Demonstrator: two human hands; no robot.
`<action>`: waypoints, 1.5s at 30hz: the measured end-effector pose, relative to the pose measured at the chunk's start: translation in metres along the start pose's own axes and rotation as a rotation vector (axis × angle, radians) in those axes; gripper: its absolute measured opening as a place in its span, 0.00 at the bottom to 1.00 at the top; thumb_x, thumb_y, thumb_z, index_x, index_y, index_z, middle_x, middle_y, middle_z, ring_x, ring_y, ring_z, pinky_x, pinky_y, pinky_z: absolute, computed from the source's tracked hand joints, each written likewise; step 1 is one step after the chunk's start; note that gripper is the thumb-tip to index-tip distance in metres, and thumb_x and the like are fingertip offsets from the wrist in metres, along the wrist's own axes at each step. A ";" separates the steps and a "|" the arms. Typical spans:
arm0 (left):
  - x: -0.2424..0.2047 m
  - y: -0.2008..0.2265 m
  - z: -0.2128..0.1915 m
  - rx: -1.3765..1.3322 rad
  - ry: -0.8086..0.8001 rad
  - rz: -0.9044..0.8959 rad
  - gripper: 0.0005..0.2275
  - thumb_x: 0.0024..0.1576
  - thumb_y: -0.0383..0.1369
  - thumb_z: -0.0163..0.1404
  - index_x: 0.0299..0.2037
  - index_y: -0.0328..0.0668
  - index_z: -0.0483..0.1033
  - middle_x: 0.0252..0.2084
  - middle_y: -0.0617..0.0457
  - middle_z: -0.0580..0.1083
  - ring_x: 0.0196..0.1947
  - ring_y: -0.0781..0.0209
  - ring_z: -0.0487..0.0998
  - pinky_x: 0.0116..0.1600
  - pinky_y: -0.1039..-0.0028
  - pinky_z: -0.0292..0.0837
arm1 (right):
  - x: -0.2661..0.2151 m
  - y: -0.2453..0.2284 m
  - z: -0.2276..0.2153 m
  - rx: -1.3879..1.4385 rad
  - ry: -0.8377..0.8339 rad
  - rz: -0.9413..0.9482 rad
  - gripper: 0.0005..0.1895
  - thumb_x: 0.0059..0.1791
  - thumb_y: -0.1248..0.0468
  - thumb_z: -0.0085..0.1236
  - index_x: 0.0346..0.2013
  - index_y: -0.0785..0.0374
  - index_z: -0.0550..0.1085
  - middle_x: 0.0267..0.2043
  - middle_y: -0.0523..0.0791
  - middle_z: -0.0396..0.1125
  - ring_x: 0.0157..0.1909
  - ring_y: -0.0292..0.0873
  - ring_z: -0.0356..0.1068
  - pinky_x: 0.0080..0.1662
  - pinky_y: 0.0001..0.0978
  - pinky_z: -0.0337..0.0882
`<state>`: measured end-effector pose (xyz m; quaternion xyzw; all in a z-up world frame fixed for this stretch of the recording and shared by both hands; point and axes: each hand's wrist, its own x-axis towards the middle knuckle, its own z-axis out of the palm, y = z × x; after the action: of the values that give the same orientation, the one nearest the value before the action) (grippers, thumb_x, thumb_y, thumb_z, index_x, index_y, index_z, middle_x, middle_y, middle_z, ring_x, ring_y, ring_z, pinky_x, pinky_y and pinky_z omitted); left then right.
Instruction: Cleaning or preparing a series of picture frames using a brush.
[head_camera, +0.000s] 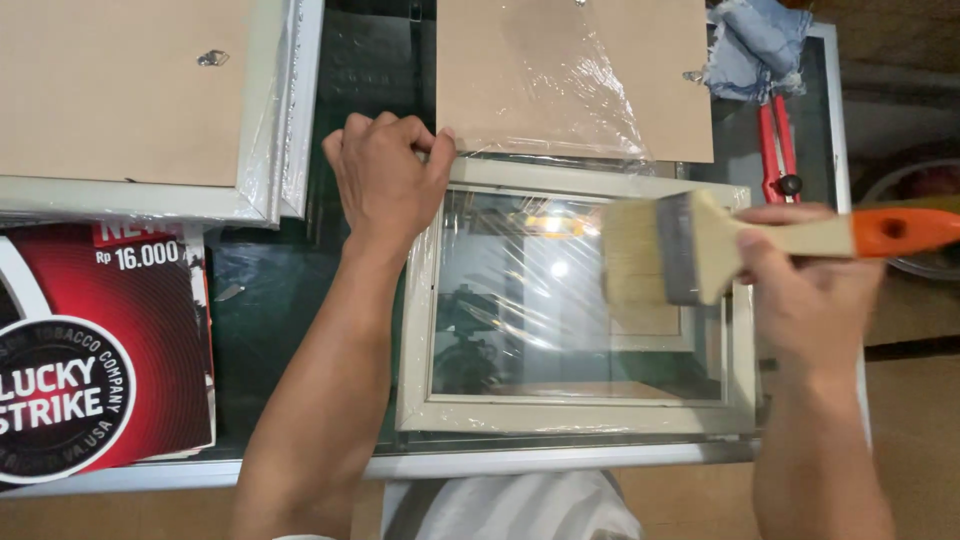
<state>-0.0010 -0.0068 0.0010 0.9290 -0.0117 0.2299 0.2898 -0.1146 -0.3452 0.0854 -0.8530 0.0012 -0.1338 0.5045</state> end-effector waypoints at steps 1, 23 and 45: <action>0.000 0.000 0.000 0.025 0.005 -0.002 0.13 0.58 0.39 0.59 0.22 0.46 0.80 0.24 0.53 0.73 0.33 0.54 0.67 0.53 0.62 0.59 | -0.001 0.003 -0.016 -0.158 0.051 -0.044 0.07 0.58 0.80 0.54 0.51 0.76 0.74 0.45 0.54 0.69 0.36 0.42 0.68 0.37 0.28 0.74; 0.001 -0.003 0.005 -0.088 0.066 -0.038 0.04 0.56 0.35 0.60 0.34 0.48 0.82 0.16 0.65 0.67 0.29 0.61 0.69 0.53 0.66 0.60 | -0.011 -0.014 0.071 0.186 -0.104 0.087 0.14 0.51 0.75 0.56 0.51 0.68 0.76 0.45 0.46 0.72 0.32 0.32 0.64 0.34 0.20 0.68; 0.001 -0.012 0.016 -0.056 -0.069 -0.169 0.04 0.55 0.39 0.59 0.31 0.56 0.79 0.21 0.62 0.74 0.41 0.55 0.75 0.60 0.57 0.60 | -0.028 -0.086 0.142 0.099 -0.143 -0.368 0.09 0.45 0.67 0.63 0.39 0.59 0.81 0.30 0.49 0.76 0.32 0.50 0.80 0.36 0.33 0.78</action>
<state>0.0089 -0.0053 -0.0168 0.9256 0.0504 0.1721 0.3335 -0.1206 -0.1767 0.0883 -0.8204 -0.1972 -0.1628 0.5115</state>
